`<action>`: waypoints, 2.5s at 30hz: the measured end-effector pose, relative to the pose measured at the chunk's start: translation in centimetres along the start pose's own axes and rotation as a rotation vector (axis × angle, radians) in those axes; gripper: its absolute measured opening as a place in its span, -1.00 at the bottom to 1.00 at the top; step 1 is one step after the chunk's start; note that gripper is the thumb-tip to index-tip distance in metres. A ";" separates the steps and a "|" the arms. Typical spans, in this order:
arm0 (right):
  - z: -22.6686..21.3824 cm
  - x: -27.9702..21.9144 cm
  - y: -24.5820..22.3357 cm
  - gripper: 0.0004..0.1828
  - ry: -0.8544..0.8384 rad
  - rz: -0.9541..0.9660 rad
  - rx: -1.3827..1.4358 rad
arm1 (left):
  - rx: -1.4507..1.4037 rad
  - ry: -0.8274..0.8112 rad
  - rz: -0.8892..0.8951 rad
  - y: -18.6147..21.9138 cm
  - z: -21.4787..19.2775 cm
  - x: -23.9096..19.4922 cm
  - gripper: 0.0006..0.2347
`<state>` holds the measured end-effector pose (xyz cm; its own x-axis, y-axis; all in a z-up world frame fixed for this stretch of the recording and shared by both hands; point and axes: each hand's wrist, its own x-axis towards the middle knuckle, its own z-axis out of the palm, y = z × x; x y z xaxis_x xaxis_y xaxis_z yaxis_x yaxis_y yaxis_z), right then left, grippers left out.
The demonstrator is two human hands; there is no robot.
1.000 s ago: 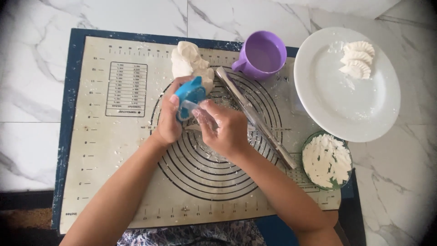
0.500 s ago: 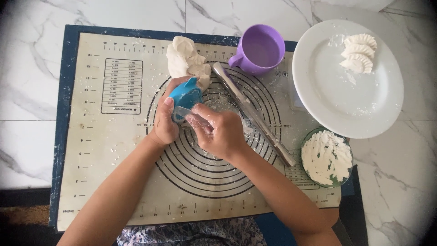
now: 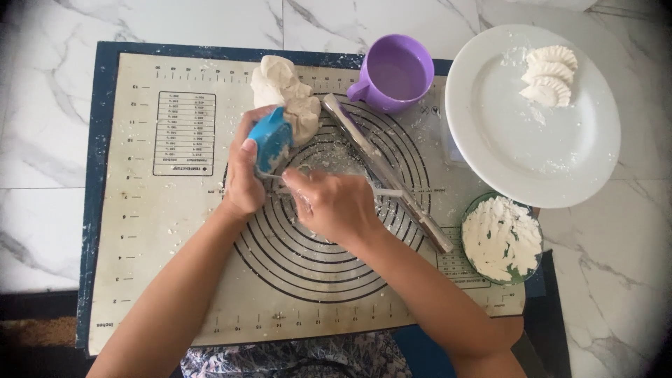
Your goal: Preparing dumplings by shaping dough, placing it in a mold, adding filling, and sealing the mold.
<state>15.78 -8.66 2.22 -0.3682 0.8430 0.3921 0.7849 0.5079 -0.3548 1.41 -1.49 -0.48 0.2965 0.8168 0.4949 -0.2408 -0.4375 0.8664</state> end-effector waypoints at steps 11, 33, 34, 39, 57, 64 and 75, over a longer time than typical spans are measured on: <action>0.1 0.1 0.0 -0.73 0.150 -0.024 -0.017 | -0.228 0.008 -0.031 -2.7 -0.8 -0.9 -0.46; -0.7 0.6 -2.3 -0.90 0.273 -0.030 0.094 | -0.125 -0.020 0.021 -1.6 -0.5 -0.7 -0.40; -1.0 0.7 -2.4 -0.90 0.273 -0.031 0.092 | -0.126 -0.020 0.023 -2.2 -0.6 -0.9 -0.40; 0.8 0.4 -2.4 -0.93 0.376 0.036 -0.064 | -0.094 -0.044 0.001 -0.9 0.1 -0.7 -0.38; -1.7 1.0 -1.8 -0.92 0.289 -0.093 0.071 | -0.154 -0.039 0.033 -2.4 -1.0 -0.8 -0.39; -0.7 0.6 -2.2 -0.96 0.263 -0.117 0.059 | -0.134 -0.032 0.030 -2.1 -0.4 -1.2 -0.38; -1.0 0.4 -2.1 -0.94 0.313 -0.091 0.004 | -0.201 -0.023 0.022 -2.9 -0.8 -1.3 -0.43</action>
<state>14.50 -9.55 3.97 -0.2652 0.6988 0.6644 0.7536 0.5800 -0.3093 0.98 -1.00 -3.69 0.3095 0.7980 0.5170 -0.4261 -0.3697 0.8257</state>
